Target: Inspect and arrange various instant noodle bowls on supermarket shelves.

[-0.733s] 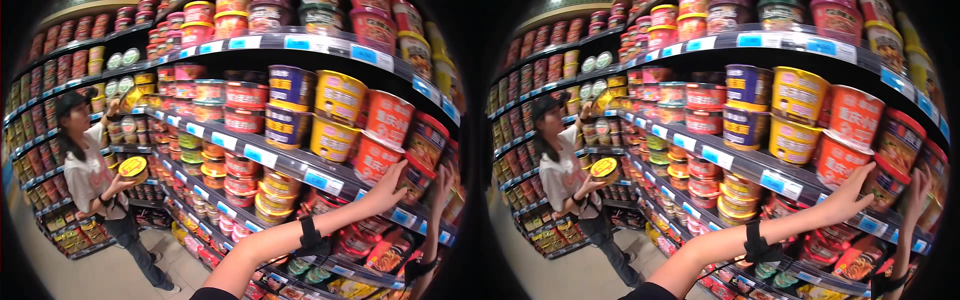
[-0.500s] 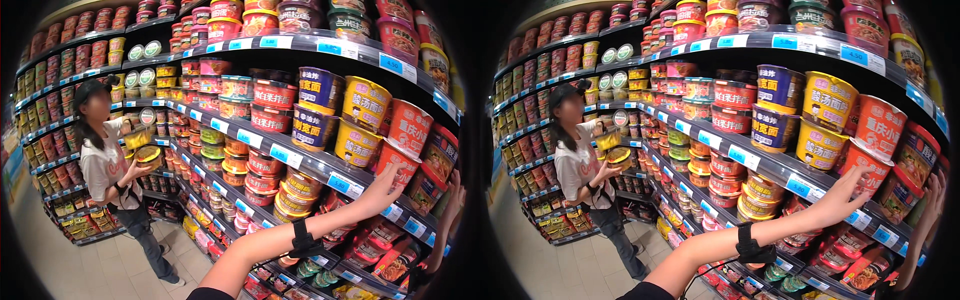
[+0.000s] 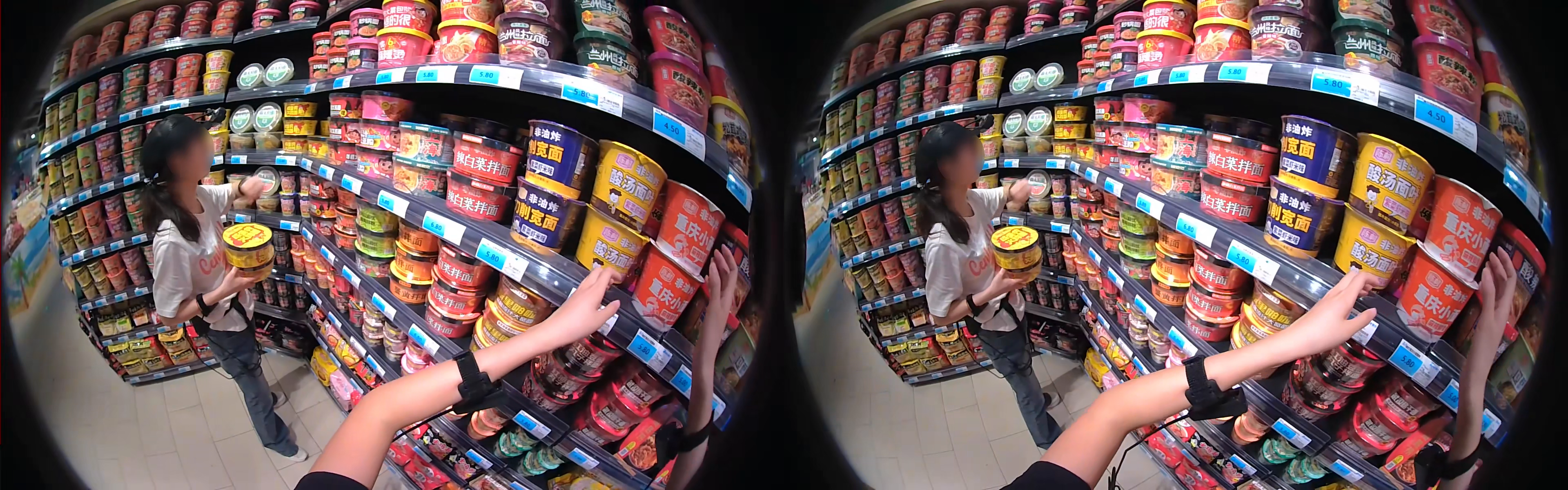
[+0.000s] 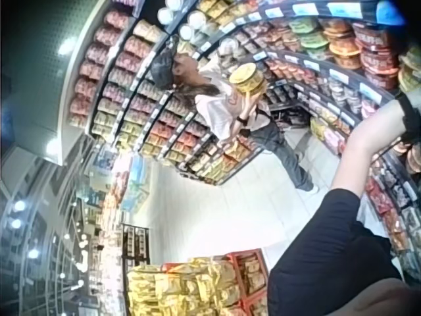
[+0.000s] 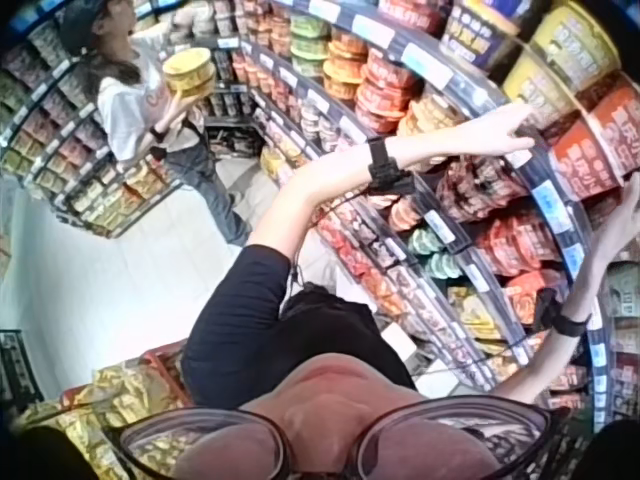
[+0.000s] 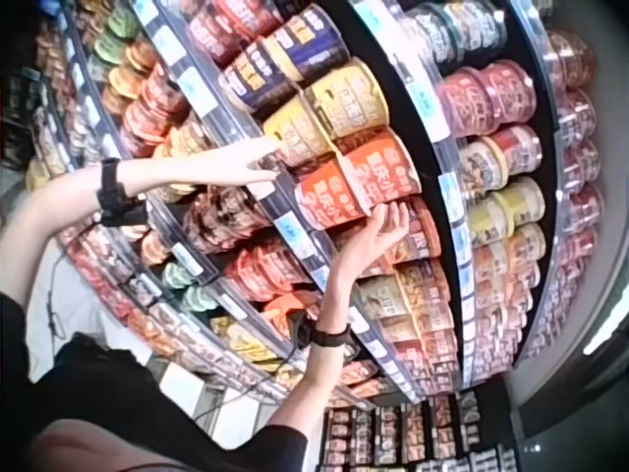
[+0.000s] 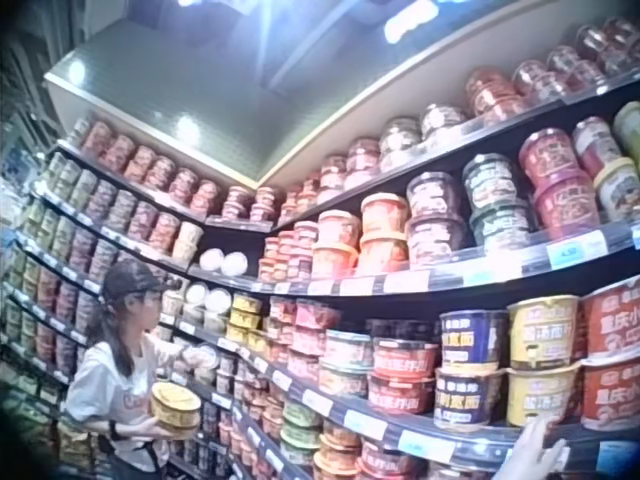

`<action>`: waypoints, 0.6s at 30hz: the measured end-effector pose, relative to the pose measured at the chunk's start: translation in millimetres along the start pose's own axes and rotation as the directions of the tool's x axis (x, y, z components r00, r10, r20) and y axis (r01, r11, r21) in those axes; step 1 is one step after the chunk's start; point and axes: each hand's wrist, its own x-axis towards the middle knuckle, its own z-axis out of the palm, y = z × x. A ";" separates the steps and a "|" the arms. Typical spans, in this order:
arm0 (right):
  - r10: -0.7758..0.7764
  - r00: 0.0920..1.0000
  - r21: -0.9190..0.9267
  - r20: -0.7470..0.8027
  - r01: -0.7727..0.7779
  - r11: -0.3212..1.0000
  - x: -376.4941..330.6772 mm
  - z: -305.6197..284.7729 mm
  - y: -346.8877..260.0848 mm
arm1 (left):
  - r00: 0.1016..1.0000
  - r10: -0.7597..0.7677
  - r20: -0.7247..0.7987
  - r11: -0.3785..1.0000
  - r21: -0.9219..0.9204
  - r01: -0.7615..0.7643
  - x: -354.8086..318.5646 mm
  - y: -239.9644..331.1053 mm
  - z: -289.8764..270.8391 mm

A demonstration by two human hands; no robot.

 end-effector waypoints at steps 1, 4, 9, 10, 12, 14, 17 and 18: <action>-0.001 1.000 0.004 0.001 0.001 1.000 -1.1 3.3 3.1 | 1.000 0.000 -0.002 1.000 0.004 0.000 -3.4 -3.4 -1.4; 0.055 0.998 0.003 -0.026 -0.055 0.998 -1.7 5.6 14.2 | 0.999 0.037 -0.005 0.997 0.070 -0.037 -6.5 -12.6 -1.4; 0.142 0.990 -0.023 -0.027 -0.142 0.990 -3.5 4.1 39.6 | 1.000 -0.007 0.029 0.999 0.035 0.006 -6.3 -11.0 -0.9; 0.191 0.981 -0.037 -0.037 -0.192 0.981 -4.0 4.8 43.2 | 1.000 -0.007 0.029 0.999 0.039 0.006 -5.8 -11.7 -0.3; 0.181 0.983 -0.043 -0.027 -0.183 0.982 -0.9 0.1 59.3 | 0.999 -0.003 0.040 0.999 0.040 0.001 -4.2 -11.7 3.5; 0.174 0.985 -0.043 -0.011 -0.175 0.984 -0.6 1.6 61.4 | 0.999 0.008 0.038 0.998 0.062 -0.010 -5.1 -12.5 4.5; 0.321 0.947 -0.031 0.032 -0.320 0.947 -3.0 8.3 57.7 | 0.999 0.026 0.034 0.995 0.098 -0.030 -6.2 -12.9 3.4; 0.277 0.960 -0.005 0.028 -0.277 0.961 -3.6 8.3 65.6 | 0.998 0.041 0.037 0.994 0.104 -0.044 -6.0 -11.8 3.9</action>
